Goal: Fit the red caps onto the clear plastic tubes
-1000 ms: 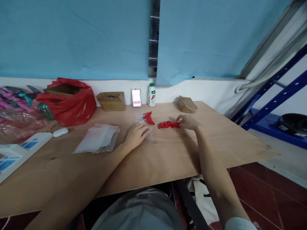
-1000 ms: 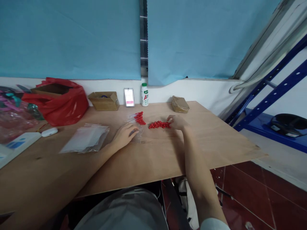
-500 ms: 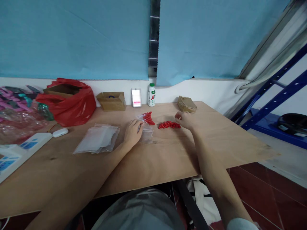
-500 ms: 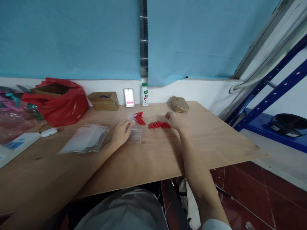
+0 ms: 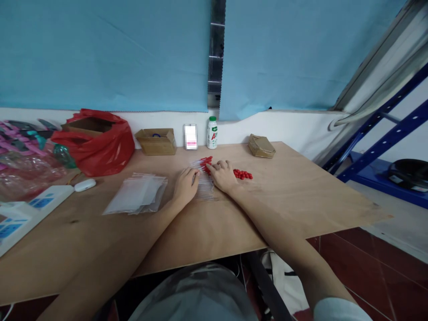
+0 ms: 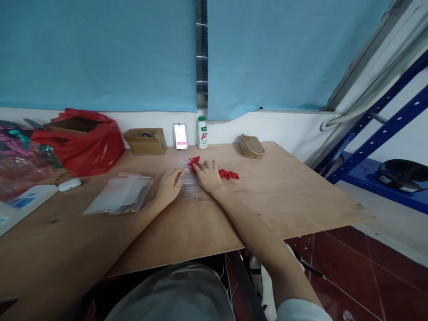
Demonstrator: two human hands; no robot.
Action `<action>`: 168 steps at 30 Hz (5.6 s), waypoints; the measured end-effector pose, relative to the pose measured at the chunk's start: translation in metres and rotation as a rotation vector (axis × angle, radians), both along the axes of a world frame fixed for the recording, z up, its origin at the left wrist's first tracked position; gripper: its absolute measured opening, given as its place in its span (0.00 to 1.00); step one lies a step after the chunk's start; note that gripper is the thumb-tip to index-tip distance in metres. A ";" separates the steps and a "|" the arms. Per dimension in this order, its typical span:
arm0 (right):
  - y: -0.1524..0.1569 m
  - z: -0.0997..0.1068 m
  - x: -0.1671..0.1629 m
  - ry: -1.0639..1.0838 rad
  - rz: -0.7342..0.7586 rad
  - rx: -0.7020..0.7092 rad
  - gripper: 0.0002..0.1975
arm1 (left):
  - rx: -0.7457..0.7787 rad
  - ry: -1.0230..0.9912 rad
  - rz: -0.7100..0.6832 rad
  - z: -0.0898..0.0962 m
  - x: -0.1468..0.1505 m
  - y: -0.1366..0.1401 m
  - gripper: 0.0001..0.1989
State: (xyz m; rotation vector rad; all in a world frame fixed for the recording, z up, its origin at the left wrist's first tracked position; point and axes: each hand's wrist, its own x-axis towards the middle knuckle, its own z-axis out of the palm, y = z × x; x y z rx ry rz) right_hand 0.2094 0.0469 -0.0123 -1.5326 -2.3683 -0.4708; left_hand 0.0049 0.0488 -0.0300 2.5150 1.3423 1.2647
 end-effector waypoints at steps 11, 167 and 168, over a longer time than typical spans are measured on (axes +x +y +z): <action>-0.001 0.011 0.004 0.079 0.078 0.207 0.16 | 0.017 -0.014 0.064 0.003 -0.001 -0.003 0.09; -0.040 0.026 0.009 0.269 0.357 -0.081 0.08 | -0.048 0.299 -0.073 0.035 -0.007 -0.036 0.19; -0.039 0.025 0.009 0.275 0.359 -0.077 0.08 | -0.050 0.287 -0.073 0.035 -0.006 -0.036 0.19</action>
